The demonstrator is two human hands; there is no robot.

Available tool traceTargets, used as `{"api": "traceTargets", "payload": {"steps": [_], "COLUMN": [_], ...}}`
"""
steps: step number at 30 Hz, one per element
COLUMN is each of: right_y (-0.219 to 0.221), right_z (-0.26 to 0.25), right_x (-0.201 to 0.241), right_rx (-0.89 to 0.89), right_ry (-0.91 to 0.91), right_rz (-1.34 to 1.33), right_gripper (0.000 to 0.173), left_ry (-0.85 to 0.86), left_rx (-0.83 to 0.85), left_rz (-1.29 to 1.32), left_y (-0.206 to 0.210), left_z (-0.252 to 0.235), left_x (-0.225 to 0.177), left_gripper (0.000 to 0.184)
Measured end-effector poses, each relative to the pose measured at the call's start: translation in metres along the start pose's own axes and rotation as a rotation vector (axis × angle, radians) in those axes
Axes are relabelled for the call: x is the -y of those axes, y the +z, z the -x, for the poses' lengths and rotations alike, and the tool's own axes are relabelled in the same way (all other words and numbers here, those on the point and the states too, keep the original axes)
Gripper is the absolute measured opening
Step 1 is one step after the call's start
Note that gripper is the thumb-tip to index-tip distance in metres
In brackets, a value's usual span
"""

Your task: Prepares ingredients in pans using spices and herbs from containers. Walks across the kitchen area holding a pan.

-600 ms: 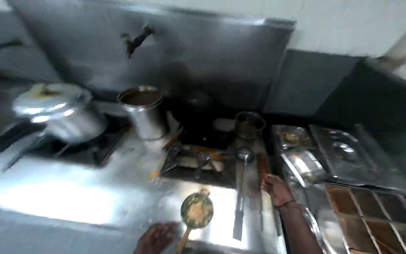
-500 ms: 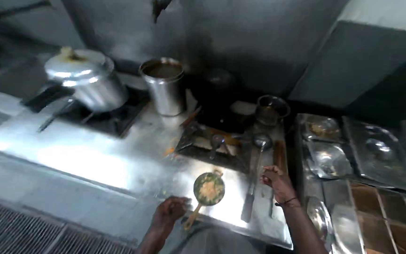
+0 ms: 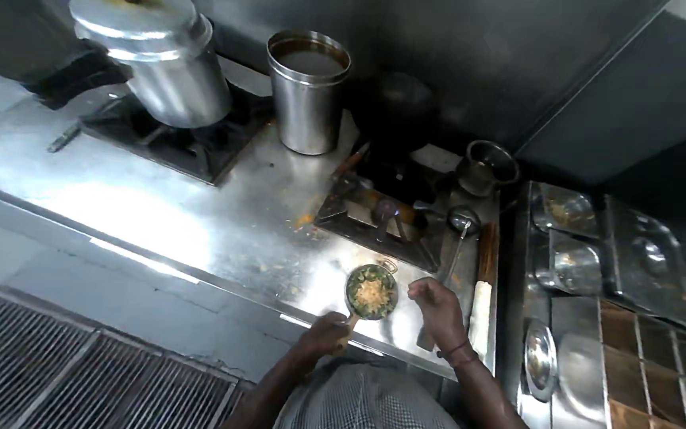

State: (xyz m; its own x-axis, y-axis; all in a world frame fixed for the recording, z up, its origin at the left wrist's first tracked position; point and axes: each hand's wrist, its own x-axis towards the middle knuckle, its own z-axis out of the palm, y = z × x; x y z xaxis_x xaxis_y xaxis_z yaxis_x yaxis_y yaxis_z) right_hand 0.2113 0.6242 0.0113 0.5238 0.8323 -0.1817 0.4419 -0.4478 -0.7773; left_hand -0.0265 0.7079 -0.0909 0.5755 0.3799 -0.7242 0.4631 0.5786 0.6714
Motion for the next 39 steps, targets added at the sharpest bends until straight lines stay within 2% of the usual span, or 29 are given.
{"api": "traceTargets", "payload": {"steps": [2,4,6,11,14,21,27,33,35,37,39], "right_y": [0.008,0.019,0.027,0.033,0.033,0.054,0.091,0.147,0.165,0.183,0.203], "right_z": [0.002,0.003,0.005,0.005,-0.004,-0.038,-0.048,-0.03,-0.013,0.009,0.036], "right_x": [0.0,-0.002,0.001,0.013,0.015,0.023,0.037,0.061,0.075,0.095,0.115], "right_rx": [-0.027,-0.031,-0.036,-0.023,0.022,0.286,0.618,0.834,0.914,1.034,1.144], "right_ry": [0.022,0.054,0.081,0.061,0.005,-0.144,-0.257,-0.395,-0.47,-0.587,-0.78], "right_rz": [-0.019,-0.013,-0.016,-0.116,-0.186,-0.268,-0.236,-0.179,-0.154,-0.129,-0.06], "right_gripper": [0.011,0.016,0.014,0.012,0.011,0.014,0.019,0.025,0.037,0.057,0.07], "left_ry": [0.02,-0.003,-0.012,0.051,0.114,0.292,0.341,0.438,0.432,0.43,0.429], "left_rx": [0.072,0.058,0.039,0.001,-0.116,-0.464,-0.881,-1.133,-1.194,-1.239,-1.266], "left_rz": [0.015,0.053,0.138,0.127,0.169,0.418,0.669,0.843,0.908,0.963,0.987], "left_y": [0.001,0.005,0.004,-0.02,-0.031,-0.04,-0.005,0.027,0.032,0.033,0.03], "left_z": [-0.014,-0.025,-0.028,-0.01,0.016,0.103,0.172,0.228,0.245,0.259,0.274], "left_x": [0.001,0.003,0.003,0.013,0.019,0.048,0.078,0.124,0.142,0.165,0.191], "left_gripper": [0.036,0.032,0.028,0.025,0.025,0.028,0.027,0.028,0.027,0.027,0.026]}}
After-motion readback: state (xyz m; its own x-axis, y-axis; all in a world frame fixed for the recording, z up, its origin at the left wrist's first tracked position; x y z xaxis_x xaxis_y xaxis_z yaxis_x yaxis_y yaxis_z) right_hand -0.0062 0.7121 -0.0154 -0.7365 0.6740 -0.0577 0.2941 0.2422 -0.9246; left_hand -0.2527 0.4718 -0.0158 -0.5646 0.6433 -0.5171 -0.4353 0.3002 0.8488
